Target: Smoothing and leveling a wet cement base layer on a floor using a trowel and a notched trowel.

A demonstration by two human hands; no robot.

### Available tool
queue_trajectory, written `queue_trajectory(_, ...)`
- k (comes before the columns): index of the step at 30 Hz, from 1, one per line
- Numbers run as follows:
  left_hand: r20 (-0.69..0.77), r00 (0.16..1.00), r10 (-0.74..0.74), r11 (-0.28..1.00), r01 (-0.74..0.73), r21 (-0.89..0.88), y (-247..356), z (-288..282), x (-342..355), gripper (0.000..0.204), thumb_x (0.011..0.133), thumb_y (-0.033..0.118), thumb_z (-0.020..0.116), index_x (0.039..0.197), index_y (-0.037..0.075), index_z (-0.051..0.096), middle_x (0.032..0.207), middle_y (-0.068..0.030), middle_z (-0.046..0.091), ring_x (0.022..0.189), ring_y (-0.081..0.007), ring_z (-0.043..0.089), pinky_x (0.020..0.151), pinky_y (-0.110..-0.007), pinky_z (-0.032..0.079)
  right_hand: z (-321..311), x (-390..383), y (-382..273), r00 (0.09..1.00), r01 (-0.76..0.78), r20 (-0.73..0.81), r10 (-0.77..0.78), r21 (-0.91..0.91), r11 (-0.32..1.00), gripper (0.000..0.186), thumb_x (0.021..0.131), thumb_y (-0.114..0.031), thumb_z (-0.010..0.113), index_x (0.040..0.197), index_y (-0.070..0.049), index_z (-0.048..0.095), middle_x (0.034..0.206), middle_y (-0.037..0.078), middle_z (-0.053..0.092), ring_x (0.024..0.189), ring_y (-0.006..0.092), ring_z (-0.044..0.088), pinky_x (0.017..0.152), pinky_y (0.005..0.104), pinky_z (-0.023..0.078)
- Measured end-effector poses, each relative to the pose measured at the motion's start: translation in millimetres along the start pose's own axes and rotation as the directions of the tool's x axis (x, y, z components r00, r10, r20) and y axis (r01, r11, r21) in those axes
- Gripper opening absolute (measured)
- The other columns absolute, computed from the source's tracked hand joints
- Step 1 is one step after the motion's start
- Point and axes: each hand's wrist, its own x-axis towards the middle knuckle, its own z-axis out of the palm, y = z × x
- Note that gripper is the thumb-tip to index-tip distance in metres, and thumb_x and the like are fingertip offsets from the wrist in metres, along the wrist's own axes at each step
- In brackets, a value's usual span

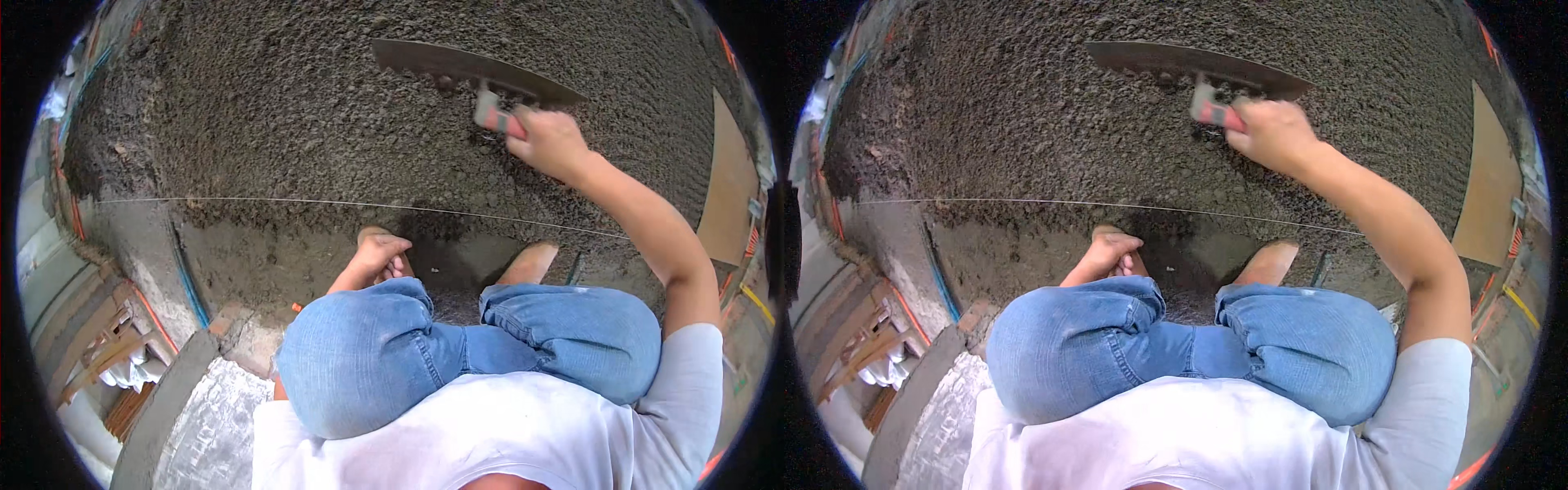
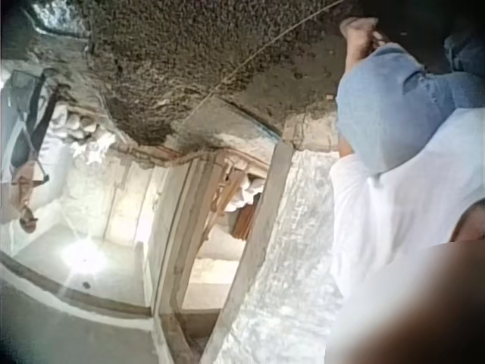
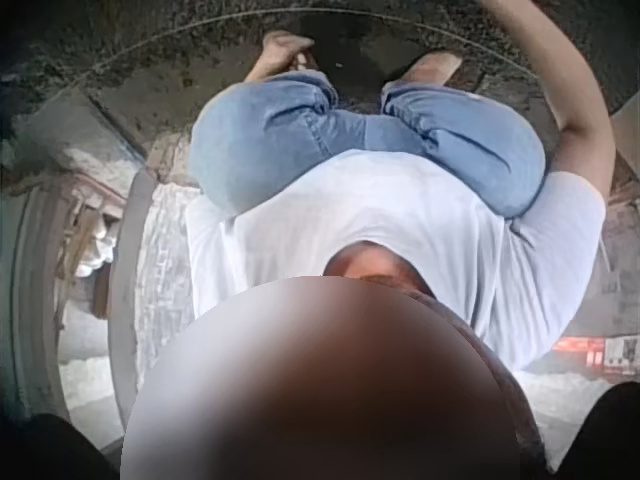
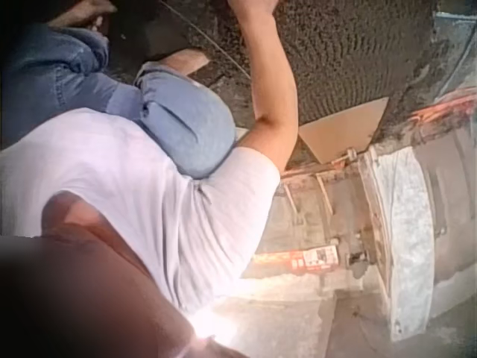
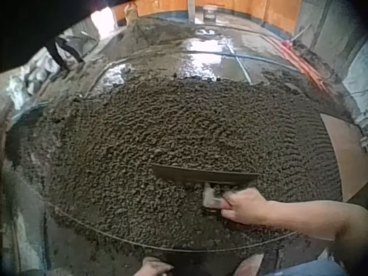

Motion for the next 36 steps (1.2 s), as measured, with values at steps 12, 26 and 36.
queue_trajectory(12,0.008,1.000,-0.029,0.974,0.026,0.224,-2.7,-12.6,11.9,0.032,0.092,0.030,0.055,0.079,0.004,0.068,0.061,-0.0126,0.063,0.049,-0.0252,0.063,0.043,-0.033,0.051,53.8,-15.6,-88.0,0.947,0.252,0.176,-0.268,0.112,0.961,0.023,0.080,-0.023,0.062,0.089,-0.004,0.057,0.081,0.015,0.065,0.076,0.0335,0.066,0.067,0.0435,0.054)
queue_trajectory(26,0.059,0.998,-0.013,0.987,0.004,0.162,7.6,-7.9,-5.1,0.047,0.093,0.039,0.051,0.071,-0.001,0.063,0.058,-0.0116,0.061,0.044,-0.0227,0.059,0.038,-0.035,0.049,-7.0,12.3,-76.9,0.904,-0.034,0.408,-0.128,0.366,0.930,0.022,0.069,-0.021,0.062,0.074,-0.001,0.057,0.067,0.018,0.061,0.067,0.0356,0.062,0.064,0.0460,0.048)
queue_trajectory(36,0.041,0.999,0.021,1.000,-0.021,-0.001,-11.6,-16.1,4.0,0.027,0.090,0.025,0.061,0.098,0.000,0.067,0.061,-0.0064,0.060,0.046,-0.0173,0.061,0.035,-0.028,0.048,-52.6,-65.1,25.6,0.697,-0.440,0.704,0.135,0.272,0.856,0.018,0.065,-0.017,0.060,0.073,-0.001,0.055,0.059,0.006,0.052,0.056,0.0173,0.055,0.056,0.0376,0.047)
